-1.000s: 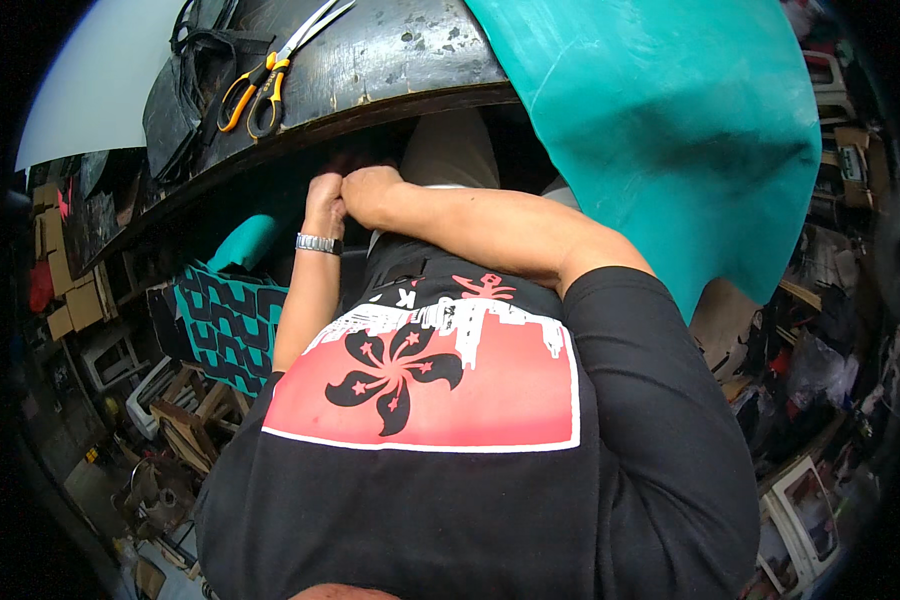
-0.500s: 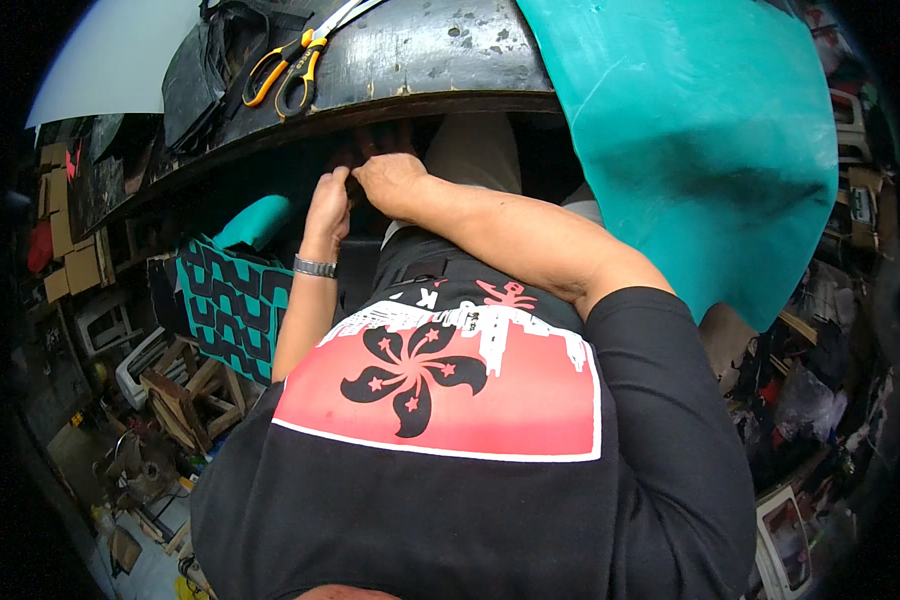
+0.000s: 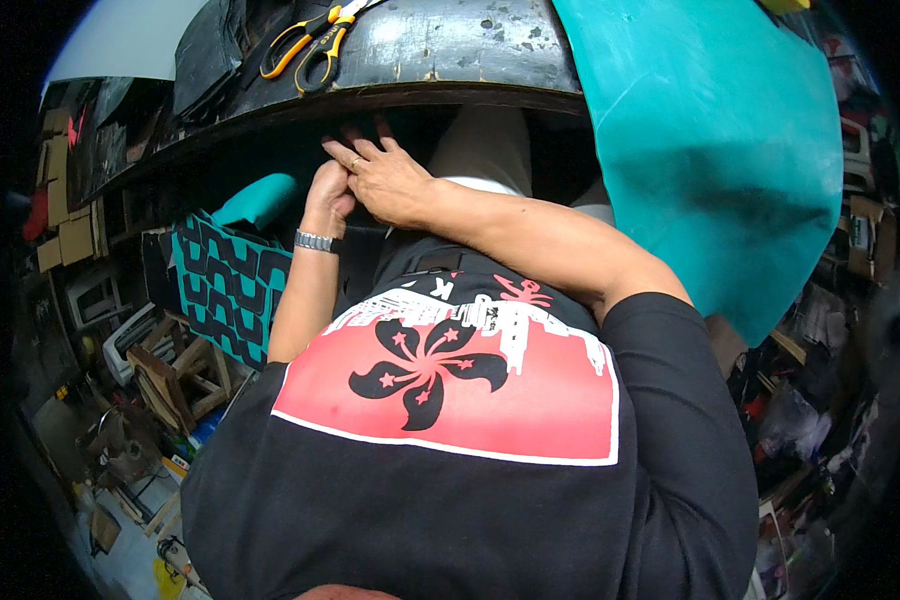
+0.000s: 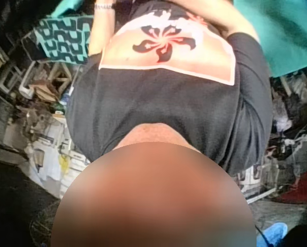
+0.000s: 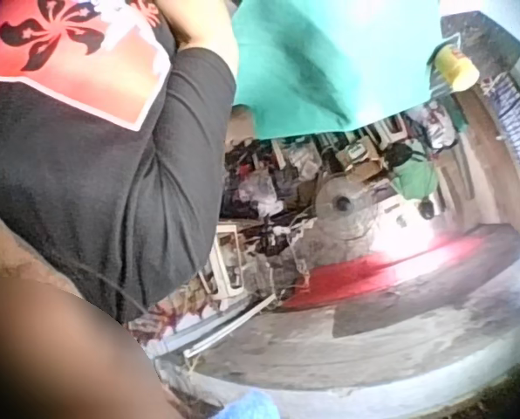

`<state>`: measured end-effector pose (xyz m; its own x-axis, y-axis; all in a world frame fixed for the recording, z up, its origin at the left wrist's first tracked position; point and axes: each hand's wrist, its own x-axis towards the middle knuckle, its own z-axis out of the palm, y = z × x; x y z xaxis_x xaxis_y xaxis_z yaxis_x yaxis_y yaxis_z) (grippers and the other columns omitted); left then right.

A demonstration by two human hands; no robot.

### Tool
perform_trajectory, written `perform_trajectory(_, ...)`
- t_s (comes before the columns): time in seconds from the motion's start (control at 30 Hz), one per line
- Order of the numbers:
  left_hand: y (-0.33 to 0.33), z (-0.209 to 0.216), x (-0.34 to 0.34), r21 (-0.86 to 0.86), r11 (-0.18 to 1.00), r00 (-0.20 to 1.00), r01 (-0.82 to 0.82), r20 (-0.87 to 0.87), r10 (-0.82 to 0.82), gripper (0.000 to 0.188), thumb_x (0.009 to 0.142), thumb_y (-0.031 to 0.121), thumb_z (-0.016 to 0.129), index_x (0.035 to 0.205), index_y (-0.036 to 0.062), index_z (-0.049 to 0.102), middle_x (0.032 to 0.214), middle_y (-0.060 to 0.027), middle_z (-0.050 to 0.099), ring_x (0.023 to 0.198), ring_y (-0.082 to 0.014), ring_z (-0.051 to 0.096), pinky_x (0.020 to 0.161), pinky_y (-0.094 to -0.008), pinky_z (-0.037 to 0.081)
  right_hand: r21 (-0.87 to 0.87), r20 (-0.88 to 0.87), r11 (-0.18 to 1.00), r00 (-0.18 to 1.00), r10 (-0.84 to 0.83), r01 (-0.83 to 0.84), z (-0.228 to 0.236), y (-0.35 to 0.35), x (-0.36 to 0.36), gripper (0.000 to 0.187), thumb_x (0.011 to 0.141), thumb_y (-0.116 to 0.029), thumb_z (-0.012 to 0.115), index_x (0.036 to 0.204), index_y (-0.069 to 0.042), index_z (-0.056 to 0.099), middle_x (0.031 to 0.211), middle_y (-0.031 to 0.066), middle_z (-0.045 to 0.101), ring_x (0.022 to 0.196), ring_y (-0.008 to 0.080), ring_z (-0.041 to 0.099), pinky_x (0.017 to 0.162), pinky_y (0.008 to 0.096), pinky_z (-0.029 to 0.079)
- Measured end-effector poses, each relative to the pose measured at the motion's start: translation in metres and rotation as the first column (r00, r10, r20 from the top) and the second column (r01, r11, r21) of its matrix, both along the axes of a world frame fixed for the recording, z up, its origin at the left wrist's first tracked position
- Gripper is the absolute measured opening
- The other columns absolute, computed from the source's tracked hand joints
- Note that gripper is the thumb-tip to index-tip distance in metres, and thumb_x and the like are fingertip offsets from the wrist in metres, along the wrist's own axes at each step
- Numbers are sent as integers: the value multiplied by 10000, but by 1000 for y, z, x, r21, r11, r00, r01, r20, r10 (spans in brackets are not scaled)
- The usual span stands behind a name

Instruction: The person arranges multiple black fabric pieces on a large green sheet on a workbench. They pick up, position, and smooth the pieces, occasionally lifting the green sheet to adjust placement. The person also handles a small ring-like object and continues to organize the black pieces into a pattern.

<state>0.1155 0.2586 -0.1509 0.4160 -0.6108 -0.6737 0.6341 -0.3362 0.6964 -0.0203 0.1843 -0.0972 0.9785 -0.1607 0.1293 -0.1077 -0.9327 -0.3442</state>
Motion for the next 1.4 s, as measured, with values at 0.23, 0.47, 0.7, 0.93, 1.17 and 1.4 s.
perform_trajectory(0.23, 23, -10, 21, -163, 966, 975, -200, 66, 213, 371, 1050, 323, 430, 1188, 34, 616, 1128, -87, 667, 1035, -236, 629, 892, -386, 505, 773, -103, 609, 982, -159, 180, 2, -11, 9, 745, 960, -469, 540, 1497, -16, 293, 1365, 300, 518, 1169, 463, 570, 1033, 459, 440)
perform_trajectory(0.47, 18, -27, -47, -40, 964, 553, 262, 825, -116, 517, 1048, 428, 329, 1103, 8, 625, 1064, -213, 662, 1014, -379, 618, 915, -449, 460, 880, -472, -144, 868, -157, 452, -4, -1, 30, 1003, 939, -745, 344, 1482, 97, 297, 1418, 309, 449, 1362, 374, 406, 1133, 451, 288)
perform_trajectory(0.7, 19, -15, -32, -54, 910, 204, 411, 978, -34, 500, 1049, 444, 359, 1112, 29, 631, 1045, -164, 646, 966, -330, 586, 875, -412, 435, 931, -342, -207, 917, -206, 301, 7, 0, 19, 926, 929, -753, 375, 1394, 47, 420, 1379, 238, 482, 1350, 318, 390, 1181, 452, 199)
perform_trajectory(0.93, 35, 62, -7, 25, 782, 490, 623, 766, -415, 289, 957, 129, 620, 1185, -47, 639, 1067, -143, 688, 958, -216, 666, 850, -301, 513, 818, -203, -537, 977, 63, 205, 1, -28, 7, 1154, 846, -863, 317, 1568, -40, -46, 1611, 287, 71, 1495, 412, 81, 1153, 603, -97)
perform_trajectory(1.17, 34, 66, -34, -58, 920, 366, 387, 926, -96, 188, 861, 46, 729, 1035, -27, 733, 994, -126, 739, 880, -161, 703, 766, -270, 558, 780, -181, -593, 979, 92, 200, 6, -29, 6, 1117, 856, -853, 312, 1578, -84, -57, 1615, 236, 153, 1488, 333, 187, 1128, 636, -132)
perform_trajectory(1.4, 39, 69, -27, -158, 945, 659, 286, 749, -74, 115, 869, 62, 735, 945, -24, 735, 876, -100, 728, 755, -142, 695, 665, -240, 552, 801, -140, -563, 978, 156, 205, 18, -30, 1, 1050, 891, -818, 293, 1572, -140, -131, 1351, 228, 555, 1180, 315, 601, 1068, 524, 383)
